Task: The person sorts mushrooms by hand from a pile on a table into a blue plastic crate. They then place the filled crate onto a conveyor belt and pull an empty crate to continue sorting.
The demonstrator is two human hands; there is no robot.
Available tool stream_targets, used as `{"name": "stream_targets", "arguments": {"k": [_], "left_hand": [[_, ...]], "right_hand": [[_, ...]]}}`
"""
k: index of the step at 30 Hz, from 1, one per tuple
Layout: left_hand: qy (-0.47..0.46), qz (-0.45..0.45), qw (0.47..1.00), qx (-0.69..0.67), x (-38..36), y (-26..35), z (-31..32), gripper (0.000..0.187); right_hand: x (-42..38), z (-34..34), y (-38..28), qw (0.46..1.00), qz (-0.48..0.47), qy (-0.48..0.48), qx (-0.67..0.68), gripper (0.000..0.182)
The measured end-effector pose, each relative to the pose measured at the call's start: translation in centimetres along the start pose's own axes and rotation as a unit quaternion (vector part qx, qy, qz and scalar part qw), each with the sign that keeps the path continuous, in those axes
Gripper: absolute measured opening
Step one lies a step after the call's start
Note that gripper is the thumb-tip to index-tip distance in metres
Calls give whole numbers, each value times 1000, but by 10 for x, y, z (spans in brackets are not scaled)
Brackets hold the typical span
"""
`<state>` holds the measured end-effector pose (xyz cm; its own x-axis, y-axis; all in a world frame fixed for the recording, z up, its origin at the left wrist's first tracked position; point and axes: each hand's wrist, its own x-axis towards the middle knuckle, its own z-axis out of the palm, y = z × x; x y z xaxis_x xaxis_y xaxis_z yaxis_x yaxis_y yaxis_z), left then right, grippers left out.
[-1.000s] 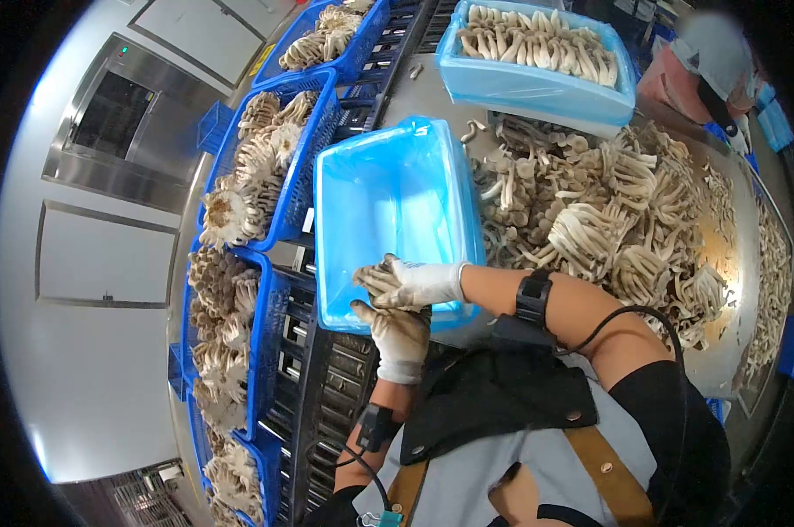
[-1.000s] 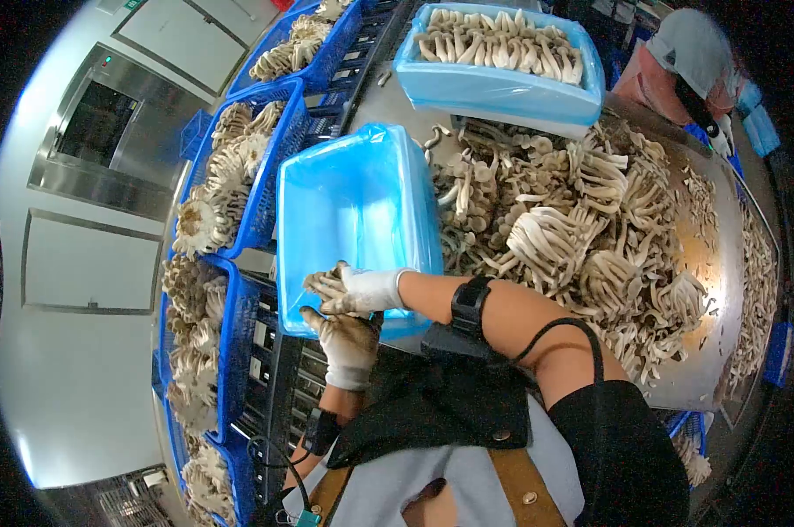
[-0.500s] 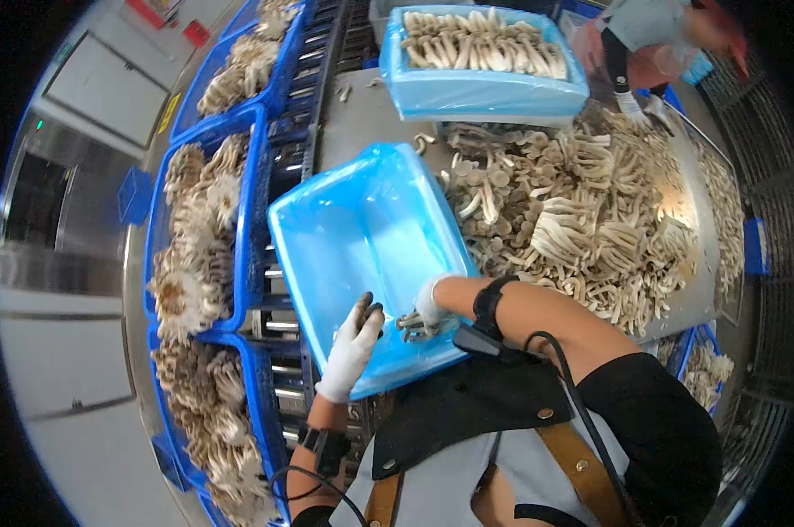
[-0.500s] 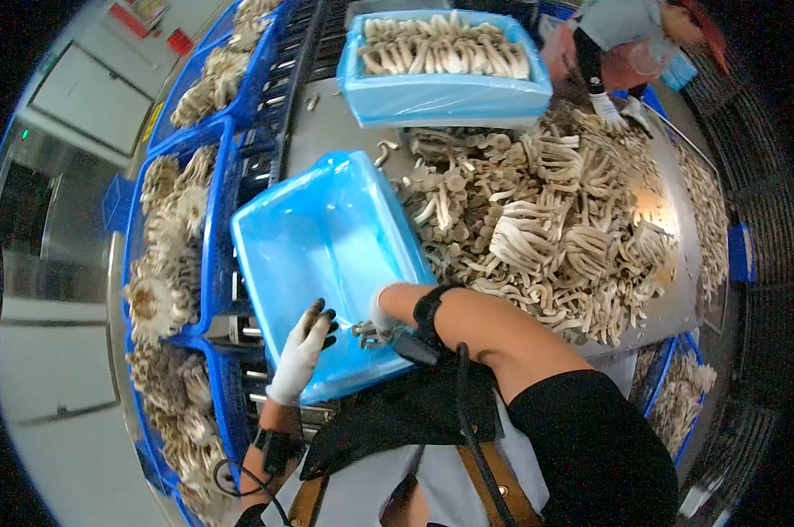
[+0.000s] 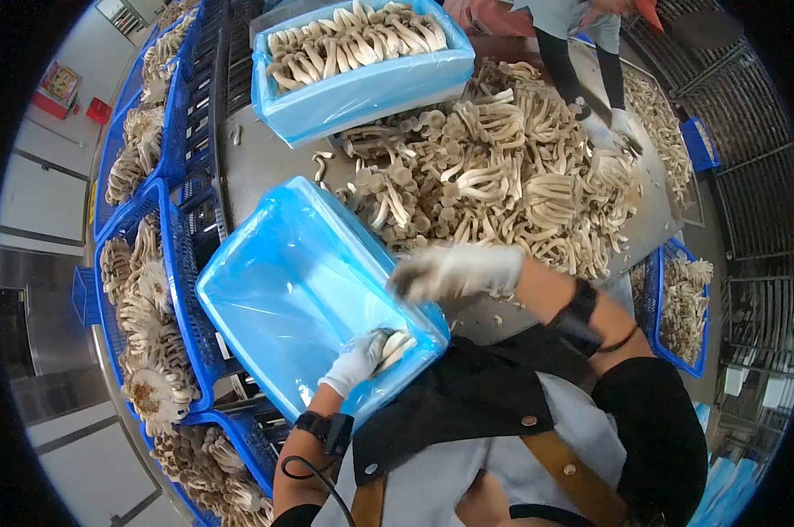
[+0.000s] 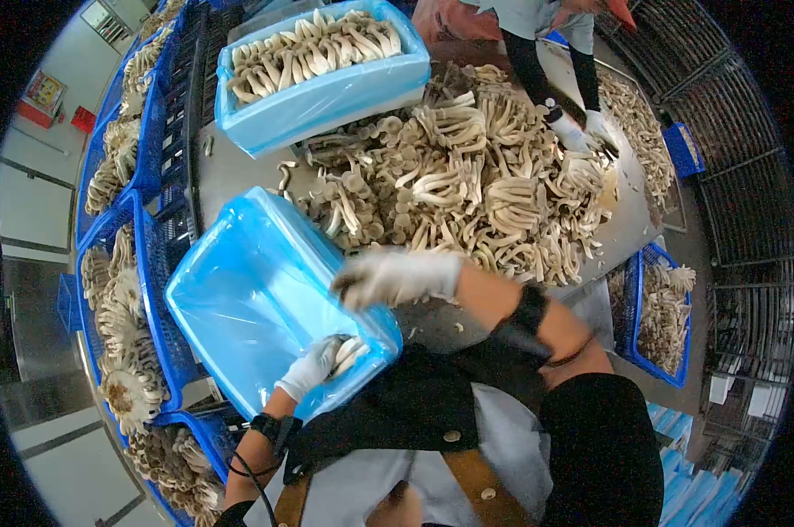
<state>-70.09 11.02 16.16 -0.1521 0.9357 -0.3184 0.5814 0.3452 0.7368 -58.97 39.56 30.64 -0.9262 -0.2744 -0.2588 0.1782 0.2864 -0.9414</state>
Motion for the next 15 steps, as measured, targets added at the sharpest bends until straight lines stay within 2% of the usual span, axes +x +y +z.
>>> {"name": "stream_targets", "arguments": {"k": [1, 2, 3, 4, 5, 6, 7, 8, 9, 10, 12, 13, 14, 15], "left_hand": [[-30, -66, 995, -71, 2, 17, -14, 33], [6, -92, 994, -55, 4, 21, -20, 33], [42, -116, 992, -38, 6, 22, -26, 33], [79, -140, 987, -22, 10, 28, -30, 34], [115, -138, 980, -87, 14, 46, -39, 35], [151, -137, 967, -151, 16, 74, -55, 36], [189, -135, 949, -213, 19, 98, -66, 37], [127, -161, 912, -354, 24, 121, -68, 39], [64, -183, 852, -487, 31, 146, -63, 41], [2, -200, 770, -606, 36, 166, -53, 43], [-65, -245, 736, -628, 48, 179, -22, 49], [-6, -225, 788, -573, 52, 189, -8, 50], [-19, -233, 769, -595, 53, 190, -1, 50], [-34, -242, 747, -618, 53, 188, 7, 51]], "right_hand": [[-16, -22, 11, 991, 78, 107, -27, 53], [-33, -41, 22, 963, 156, 213, -53, 51], [-44, -58, 69, 964, 178, 198, 6, 57], [-51, -61, 63, 957, 221, 155, -111, 62], [-57, -64, 56, 934, 255, 105, -226, 69], [-60, -53, 83, 934, 221, 55, -275, 79], [-60, -39, 86, 925, 175, 40, -334, 81], [-56, -22, 85, 912, 126, 26, -390, 83], [-49, -7, 85, 917, 163, 0, -364, 85], [-41, 8, 85, 920, 199, -25, -336, 87], [-32, 32, 92, 910, 208, -18, -359, 82], [-27, 38, 102, 903, 213, -12, -373, 80], [-21, 38, 104, 916, 195, 32, -350, 76], [-27, 33, 111, 926, 178, 36, -330, 75]]}}
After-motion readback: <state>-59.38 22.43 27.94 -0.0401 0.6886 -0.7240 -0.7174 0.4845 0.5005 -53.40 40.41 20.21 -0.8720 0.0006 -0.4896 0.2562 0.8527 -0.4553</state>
